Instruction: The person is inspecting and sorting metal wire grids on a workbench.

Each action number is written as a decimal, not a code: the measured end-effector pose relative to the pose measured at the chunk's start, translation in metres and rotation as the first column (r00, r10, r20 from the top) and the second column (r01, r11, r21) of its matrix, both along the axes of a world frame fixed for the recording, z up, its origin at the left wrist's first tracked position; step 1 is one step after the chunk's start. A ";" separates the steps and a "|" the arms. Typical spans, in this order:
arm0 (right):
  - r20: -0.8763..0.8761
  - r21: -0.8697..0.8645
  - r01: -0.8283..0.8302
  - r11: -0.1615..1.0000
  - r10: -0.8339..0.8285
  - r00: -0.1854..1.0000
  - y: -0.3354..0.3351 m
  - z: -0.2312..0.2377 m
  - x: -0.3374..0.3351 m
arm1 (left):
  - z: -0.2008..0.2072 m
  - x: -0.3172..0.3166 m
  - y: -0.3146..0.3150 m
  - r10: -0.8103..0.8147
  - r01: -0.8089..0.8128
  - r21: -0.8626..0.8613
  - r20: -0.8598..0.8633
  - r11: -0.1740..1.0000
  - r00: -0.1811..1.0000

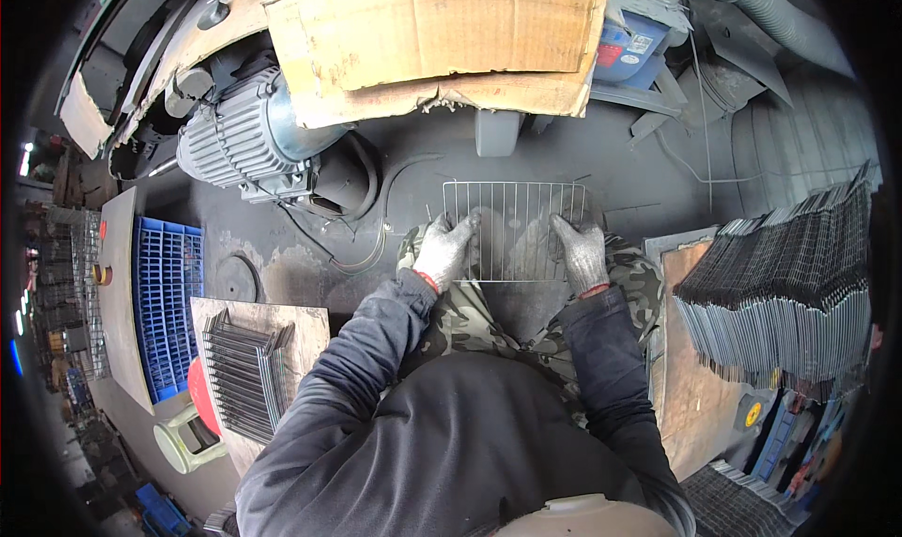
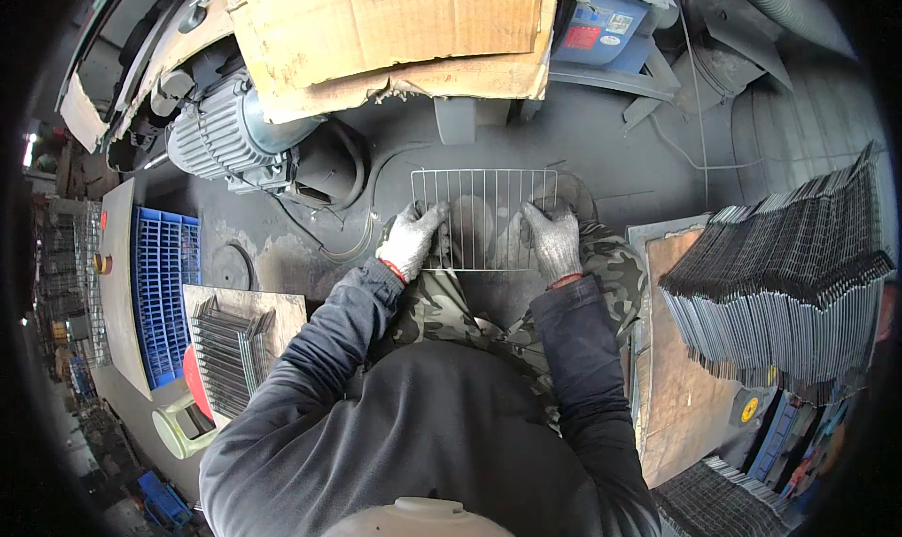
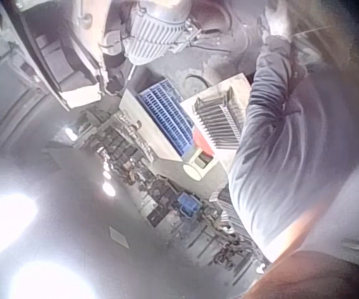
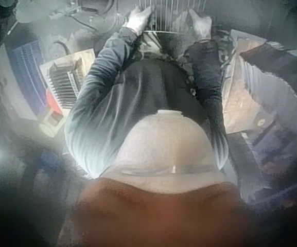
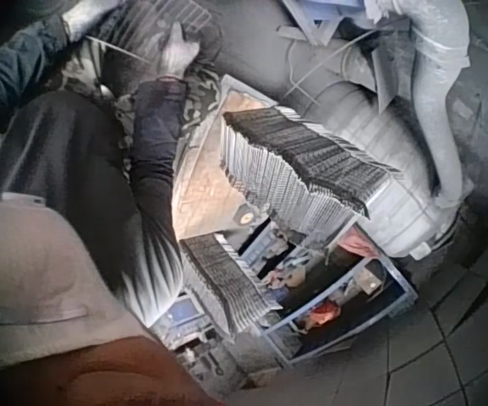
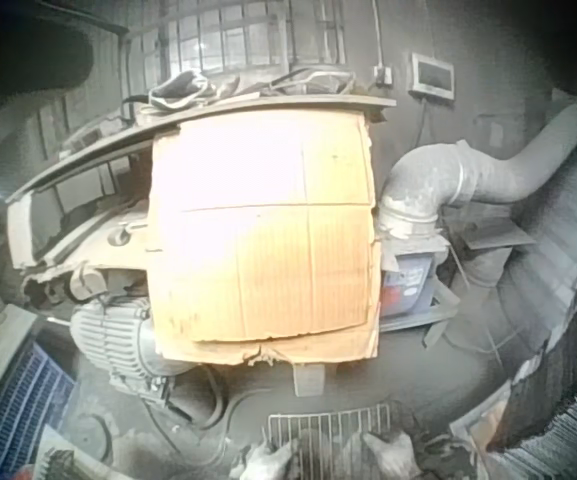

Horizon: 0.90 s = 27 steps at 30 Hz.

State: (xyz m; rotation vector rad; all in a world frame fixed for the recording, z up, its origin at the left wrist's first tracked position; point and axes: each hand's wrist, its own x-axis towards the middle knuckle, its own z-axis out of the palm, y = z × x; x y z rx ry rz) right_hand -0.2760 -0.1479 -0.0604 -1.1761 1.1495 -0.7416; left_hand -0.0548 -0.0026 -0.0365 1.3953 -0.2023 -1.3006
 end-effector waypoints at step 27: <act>-0.009 -0.030 -0.048 0.998 0.048 0.999 0.001 0.000 0.000 | -0.016 0.007 0.003 -0.012 0.011 0.033 0.012 0.999 1.000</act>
